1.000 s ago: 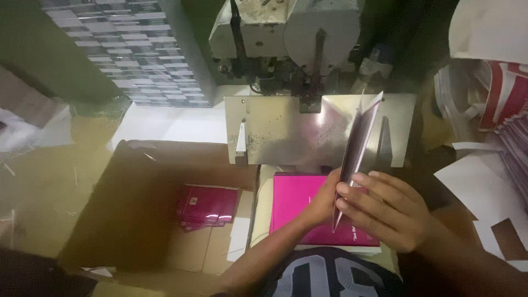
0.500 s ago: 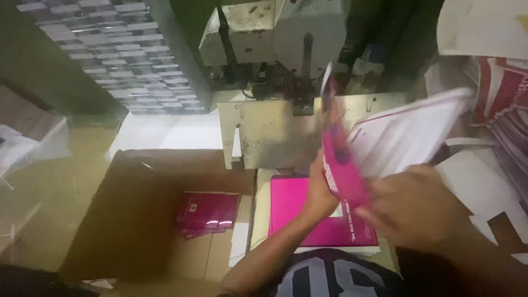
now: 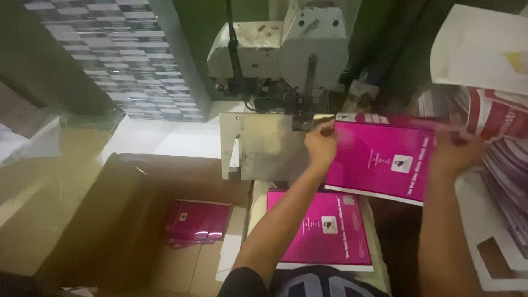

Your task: The person places pink booklets into a binding machine, presses down a lever to secure the spine, and then removes the finished booklets. The person repeats this process for multiple booklets, stacking the completed items in a cardboard box.

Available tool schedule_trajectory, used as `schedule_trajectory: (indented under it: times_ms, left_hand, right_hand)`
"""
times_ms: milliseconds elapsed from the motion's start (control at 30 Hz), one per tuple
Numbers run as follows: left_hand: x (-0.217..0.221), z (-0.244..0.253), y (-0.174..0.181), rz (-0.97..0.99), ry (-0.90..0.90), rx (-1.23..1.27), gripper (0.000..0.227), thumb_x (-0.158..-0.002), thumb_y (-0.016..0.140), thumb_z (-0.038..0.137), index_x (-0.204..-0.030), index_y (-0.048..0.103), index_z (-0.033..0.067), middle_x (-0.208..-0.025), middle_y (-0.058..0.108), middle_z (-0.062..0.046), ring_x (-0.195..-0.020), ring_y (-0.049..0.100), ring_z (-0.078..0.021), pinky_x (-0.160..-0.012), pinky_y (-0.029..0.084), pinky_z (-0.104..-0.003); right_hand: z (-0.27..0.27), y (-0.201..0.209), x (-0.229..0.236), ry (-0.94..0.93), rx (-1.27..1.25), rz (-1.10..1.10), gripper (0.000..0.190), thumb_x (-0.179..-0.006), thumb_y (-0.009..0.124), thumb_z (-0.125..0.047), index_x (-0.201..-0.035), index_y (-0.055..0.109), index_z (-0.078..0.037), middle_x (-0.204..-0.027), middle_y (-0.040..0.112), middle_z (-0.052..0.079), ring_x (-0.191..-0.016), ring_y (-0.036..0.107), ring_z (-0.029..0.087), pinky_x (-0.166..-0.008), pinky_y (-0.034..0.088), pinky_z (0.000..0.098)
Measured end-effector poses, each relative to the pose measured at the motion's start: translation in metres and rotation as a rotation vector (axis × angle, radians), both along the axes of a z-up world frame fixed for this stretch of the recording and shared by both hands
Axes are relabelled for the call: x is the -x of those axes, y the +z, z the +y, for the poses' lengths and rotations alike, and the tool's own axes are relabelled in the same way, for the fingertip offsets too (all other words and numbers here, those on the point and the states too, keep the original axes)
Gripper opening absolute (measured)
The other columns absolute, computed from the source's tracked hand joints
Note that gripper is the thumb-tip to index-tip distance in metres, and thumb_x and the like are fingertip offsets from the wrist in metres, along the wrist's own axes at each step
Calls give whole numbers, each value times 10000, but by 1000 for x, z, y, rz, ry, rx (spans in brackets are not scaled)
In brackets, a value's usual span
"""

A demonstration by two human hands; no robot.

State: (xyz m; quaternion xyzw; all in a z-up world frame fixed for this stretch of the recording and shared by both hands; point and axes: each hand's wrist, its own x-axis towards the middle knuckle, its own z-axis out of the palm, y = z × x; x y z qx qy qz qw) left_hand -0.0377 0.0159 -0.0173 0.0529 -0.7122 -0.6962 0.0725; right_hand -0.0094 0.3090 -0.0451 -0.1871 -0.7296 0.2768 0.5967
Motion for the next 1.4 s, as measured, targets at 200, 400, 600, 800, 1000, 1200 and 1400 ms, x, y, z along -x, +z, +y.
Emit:
schedule_trajectory:
  times_ms: [200,400,600,800,1000,1200,1400]
  left_hand:
    - [11,-6,-29,165,90,418,863,-758,851,216,-1510,490,-5,-1480,569,-244,-1459,404,-439,-1201,335,-489]
    - [-13,-68,27,-33,115,308,738,-861,793,138,-1471,446,-90,-1505,391,-368,-1435,361,-561,-1184,291,-674]
    - [18,-133,-11,-40,365,763,909,-776,911,307,-1500,441,19,-1461,421,-312,-1374,384,-533,-1158,223,-645]
    - [27,-158,-20,-54,420,867,1088,-608,994,396,-1540,487,157,-1487,418,-291,-1359,422,-533,-1124,313,-693]
    - [21,-156,-19,-30,356,933,1092,-625,978,321,-1579,453,236,-1520,407,-267,-1321,457,-501,-1056,411,-649]
    - [13,-159,-7,-42,324,958,985,-655,978,324,-1513,517,185,-1462,413,-268,-1299,467,-479,-1057,422,-590]
    - [19,-164,-28,25,295,977,1047,-659,994,311,-1552,463,177,-1528,335,-284,-1364,402,-495,-1091,389,-598]
  right_hand:
    - [-53,9,40,76,91,-252,163,-966,923,-123,-1009,789,-40,-921,798,81,-755,748,208,-828,568,429]
    - [-96,-8,112,741,1292,143,224,-983,612,-138,-1134,679,13,-1001,695,97,-933,687,232,-861,617,342]
    - [-175,-25,110,383,-342,-600,129,-939,804,-184,-946,807,-56,-821,766,170,-825,769,370,-641,600,492]
    - [-199,-28,124,351,-419,-691,167,-903,707,-297,-854,803,-169,-718,742,95,-737,767,347,-631,614,454]
    - [-186,-5,122,423,-523,-779,171,-915,790,-284,-1017,812,-148,-925,804,73,-938,783,309,-896,583,452]
    - [-186,9,128,437,-509,-927,464,-907,732,-549,-991,829,-103,-924,807,145,-893,784,358,-806,616,477]
    - [-190,20,123,490,-556,-939,137,-944,726,-187,-893,793,-79,-732,741,120,-744,780,301,-658,587,379]
